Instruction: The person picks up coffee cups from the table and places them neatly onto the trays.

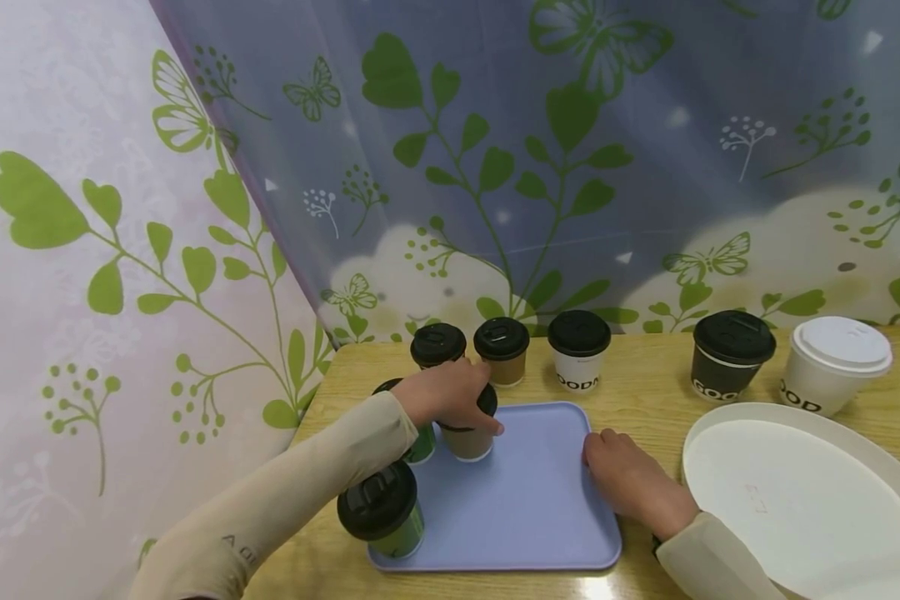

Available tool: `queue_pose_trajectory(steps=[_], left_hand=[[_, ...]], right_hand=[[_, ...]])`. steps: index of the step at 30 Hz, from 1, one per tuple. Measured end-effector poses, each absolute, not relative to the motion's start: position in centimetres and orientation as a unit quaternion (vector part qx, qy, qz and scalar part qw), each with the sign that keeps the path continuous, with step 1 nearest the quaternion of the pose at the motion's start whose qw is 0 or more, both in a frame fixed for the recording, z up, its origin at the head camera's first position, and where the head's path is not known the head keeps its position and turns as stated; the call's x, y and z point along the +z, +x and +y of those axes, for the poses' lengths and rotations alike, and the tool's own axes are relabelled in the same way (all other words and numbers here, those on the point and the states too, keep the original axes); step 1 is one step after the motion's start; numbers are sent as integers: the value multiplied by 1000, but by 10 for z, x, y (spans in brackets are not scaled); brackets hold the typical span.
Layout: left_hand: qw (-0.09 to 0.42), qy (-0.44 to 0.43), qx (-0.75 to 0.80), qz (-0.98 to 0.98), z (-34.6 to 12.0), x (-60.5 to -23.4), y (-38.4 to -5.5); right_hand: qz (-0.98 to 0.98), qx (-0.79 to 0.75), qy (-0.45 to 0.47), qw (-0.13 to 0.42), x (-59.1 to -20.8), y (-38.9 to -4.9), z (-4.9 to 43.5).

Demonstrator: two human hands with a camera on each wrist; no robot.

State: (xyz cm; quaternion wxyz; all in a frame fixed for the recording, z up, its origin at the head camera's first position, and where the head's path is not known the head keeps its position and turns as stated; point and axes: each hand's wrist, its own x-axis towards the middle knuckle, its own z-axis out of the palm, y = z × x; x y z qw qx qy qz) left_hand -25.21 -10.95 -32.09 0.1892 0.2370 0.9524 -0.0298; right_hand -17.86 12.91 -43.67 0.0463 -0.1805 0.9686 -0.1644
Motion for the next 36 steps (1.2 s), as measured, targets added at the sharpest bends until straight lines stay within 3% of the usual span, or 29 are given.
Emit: queue_pose_trajectory(steps=[36], left_hand=[[199, 244, -38, 948, -107, -327, -257]], right_hand=[[968, -166, -182, 46, -437, -179, 129]])
